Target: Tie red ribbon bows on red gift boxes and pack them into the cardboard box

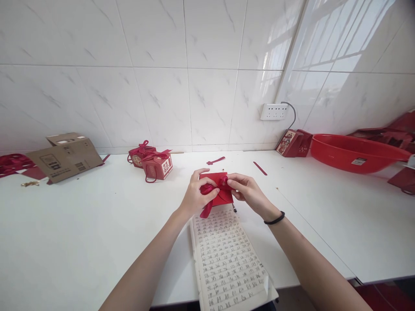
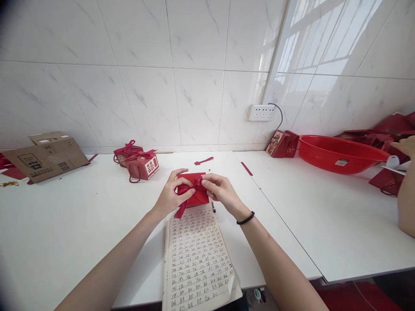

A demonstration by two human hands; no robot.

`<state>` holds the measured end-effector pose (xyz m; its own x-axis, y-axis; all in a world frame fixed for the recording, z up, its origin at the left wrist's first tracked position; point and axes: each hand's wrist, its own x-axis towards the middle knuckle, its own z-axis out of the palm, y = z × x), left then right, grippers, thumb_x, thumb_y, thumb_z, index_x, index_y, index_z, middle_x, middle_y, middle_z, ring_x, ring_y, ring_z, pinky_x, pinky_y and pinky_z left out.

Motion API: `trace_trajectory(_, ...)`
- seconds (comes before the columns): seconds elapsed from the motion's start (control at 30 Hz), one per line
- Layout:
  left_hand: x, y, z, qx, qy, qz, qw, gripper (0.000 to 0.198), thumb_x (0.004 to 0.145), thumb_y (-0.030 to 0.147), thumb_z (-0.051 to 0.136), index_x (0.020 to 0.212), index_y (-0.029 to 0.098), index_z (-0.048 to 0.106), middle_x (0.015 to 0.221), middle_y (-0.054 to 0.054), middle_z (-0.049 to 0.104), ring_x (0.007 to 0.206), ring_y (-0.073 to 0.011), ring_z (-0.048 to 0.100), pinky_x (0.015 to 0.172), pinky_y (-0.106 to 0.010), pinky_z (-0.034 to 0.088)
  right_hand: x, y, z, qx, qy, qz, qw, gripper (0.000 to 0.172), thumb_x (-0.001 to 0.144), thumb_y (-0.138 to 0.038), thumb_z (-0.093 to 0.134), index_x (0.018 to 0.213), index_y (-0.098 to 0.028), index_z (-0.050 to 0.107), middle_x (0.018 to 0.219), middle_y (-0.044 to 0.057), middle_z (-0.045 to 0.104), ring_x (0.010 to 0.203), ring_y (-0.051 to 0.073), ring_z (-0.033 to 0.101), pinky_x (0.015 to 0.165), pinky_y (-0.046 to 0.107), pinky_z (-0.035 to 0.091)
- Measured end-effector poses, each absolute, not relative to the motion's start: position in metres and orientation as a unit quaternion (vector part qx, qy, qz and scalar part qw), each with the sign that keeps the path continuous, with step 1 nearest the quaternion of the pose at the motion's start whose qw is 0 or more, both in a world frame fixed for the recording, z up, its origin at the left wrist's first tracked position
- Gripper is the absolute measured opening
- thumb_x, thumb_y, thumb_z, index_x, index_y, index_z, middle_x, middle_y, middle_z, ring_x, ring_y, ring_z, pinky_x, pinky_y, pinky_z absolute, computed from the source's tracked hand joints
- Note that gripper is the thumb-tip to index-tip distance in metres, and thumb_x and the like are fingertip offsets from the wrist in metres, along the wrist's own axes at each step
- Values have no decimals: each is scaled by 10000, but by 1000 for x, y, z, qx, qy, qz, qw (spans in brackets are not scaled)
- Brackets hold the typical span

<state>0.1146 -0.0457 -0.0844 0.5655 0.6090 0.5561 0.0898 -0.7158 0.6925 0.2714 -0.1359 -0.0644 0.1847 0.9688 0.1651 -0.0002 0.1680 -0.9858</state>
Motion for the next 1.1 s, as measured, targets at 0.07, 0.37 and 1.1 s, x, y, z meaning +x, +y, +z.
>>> trace_trajectory(0.07, 114, -46, -84, 833, 201, 429, 284, 42, 738, 246, 629, 747, 205, 626, 1233, -55, 451, 1191, -233, 436, 1007, -392, 379, 271, -135, -65, -499, -489, 408, 587, 338, 689, -461, 686, 833, -163, 617, 558, -50, 436, 433, 49, 292, 411, 202, 177)
trace_trajectory(0.37, 115, -47, -83, 827, 205, 421, 312, 48, 743, 249, 615, 737, 201, 613, 1177, -54, 498, 1112, -221, 502, 961, -385, 425, 272, -132, -68, -492, -458, 449, 589, 301, 667, -422, 712, 748, -157, 594, 428, -74, 453, 306, 35, 307, 345, 193, 139)
trace_trajectory(1.1, 116, -47, -83, 819, 202, 425, 328, 37, 754, 234, 607, 739, 202, 602, 1152, -45, 498, 1080, -199, 512, 926, -347, 435, 273, -134, -66, -446, -428, 458, 639, 335, 688, -380, 709, 832, -209, 460, 496, -85, 486, 326, 44, 388, 324, 157, 149)
